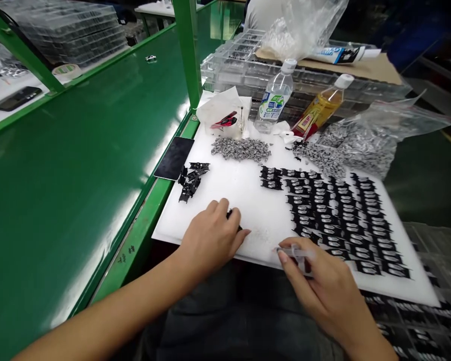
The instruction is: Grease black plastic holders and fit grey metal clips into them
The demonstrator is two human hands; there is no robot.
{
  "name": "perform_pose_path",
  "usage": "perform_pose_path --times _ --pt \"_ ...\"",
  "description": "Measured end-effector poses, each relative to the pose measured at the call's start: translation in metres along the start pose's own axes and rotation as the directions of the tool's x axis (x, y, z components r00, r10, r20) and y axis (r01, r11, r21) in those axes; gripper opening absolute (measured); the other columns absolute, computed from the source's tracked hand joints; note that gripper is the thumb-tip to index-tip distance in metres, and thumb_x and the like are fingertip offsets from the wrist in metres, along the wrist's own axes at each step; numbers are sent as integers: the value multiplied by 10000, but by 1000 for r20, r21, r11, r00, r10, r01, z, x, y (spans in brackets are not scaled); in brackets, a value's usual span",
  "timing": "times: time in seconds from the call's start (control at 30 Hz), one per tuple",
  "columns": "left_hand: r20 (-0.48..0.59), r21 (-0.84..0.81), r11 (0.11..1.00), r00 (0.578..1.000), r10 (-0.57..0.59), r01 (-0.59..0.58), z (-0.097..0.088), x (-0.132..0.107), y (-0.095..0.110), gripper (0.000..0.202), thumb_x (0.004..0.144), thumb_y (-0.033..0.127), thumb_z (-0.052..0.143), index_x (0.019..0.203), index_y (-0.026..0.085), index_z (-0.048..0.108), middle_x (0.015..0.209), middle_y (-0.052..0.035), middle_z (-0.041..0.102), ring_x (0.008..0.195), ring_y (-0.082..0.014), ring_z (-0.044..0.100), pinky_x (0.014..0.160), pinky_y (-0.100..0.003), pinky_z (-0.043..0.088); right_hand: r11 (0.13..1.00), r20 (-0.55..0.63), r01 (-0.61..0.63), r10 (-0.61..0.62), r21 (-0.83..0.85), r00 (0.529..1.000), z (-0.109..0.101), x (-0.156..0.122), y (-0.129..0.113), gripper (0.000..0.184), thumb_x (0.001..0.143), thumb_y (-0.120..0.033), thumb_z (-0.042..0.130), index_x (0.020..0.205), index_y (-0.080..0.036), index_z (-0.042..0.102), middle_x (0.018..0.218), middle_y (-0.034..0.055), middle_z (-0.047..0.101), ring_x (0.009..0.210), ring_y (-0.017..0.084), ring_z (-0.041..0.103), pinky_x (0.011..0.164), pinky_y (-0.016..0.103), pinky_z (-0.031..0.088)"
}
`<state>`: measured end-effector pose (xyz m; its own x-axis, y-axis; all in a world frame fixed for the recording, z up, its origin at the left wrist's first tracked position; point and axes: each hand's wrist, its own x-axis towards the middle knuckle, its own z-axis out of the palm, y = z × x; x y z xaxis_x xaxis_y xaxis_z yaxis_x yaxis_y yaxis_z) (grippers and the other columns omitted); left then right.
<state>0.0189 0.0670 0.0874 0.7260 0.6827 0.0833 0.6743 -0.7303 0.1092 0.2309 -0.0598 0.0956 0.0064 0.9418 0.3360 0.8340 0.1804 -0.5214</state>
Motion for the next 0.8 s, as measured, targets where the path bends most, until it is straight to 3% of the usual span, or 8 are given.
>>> perform_pose_path --times 0.1,0.2,0.3,0.43,0.57,0.63,0.73,0.8 --pt "40 -54 990 990 135 -133 -2 3 2 259 1066 347 529 1225 158 608 1175 -161 633 1020 -311 603 831 -453 588 1000 -73 -11 11 12 997 -3 -4 5 93 1032 -271 629 1110 -242 670 922 16 762 727 165 716 689 286 528" --pt "-1 -139 976 986 169 -168 -4 0 -8 505 1022 464 625 1386 125 536 1308 -181 610 1107 -327 589 919 -494 581 999 -74 -44 46 31 996 -6 -8 8 91 1034 -277 624 1100 -242 676 914 10 759 717 158 714 668 280 520" --pt "-31 -204 971 992 125 -129 -3 -4 -16 479 990 472 665 1322 136 585 1289 -165 609 1118 -321 587 935 -482 565 998 12 -34 33 50 999 -6 -8 9 71 1033 -266 626 1082 -243 672 877 -4 747 671 145 694 623 276 495" --pt "-24 -291 949 992 123 -124 2 -10 -10 365 976 414 668 1252 178 631 1226 -137 622 1081 -296 588 915 -455 542 994 -108 -85 92 66 990 -6 -6 8 84 1030 -270 624 1076 -251 692 871 10 752 673 166 693 618 291 491" --pt "-73 -327 941 995 69 -90 14 -19 1 451 962 481 682 1313 204 625 1260 -139 623 1076 -300 579 873 -461 504 977 110 -141 125 159 986 -5 -5 13 97 1019 -291 640 1070 -250 713 842 20 739 653 176 673 592 303 486" --pt "-134 -327 941 990 43 -85 22 -23 3 482 980 545 651 1327 210 627 1270 -139 632 1053 -293 582 847 -455 478 932 21 -202 205 302 978 -3 -4 15 90 1004 -282 645 1054 -257 715 863 42 716 744 209 684 632 321 511" --pt "-214 -263 957 975 68 -125 31 -26 2 485 1016 568 592 1337 205 626 1275 -136 650 1052 -296 589 815 -451 440 773 -151 -175 330 609 932 1 5 14 114 988 -308 573 928 -259 657 908 83 612 920 278 665 757 411 557" --pt "-227 -220 964 969 96 -147 34 -27 1 479 1025 564 585 1339 204 625 1278 -134 656 1074 -307 590 803 -449 424 655 -88 -183 358 733 929 8 15 11 181 987 -348 495 835 -261 539 949 97 559 1003 303 653 860 489 566"
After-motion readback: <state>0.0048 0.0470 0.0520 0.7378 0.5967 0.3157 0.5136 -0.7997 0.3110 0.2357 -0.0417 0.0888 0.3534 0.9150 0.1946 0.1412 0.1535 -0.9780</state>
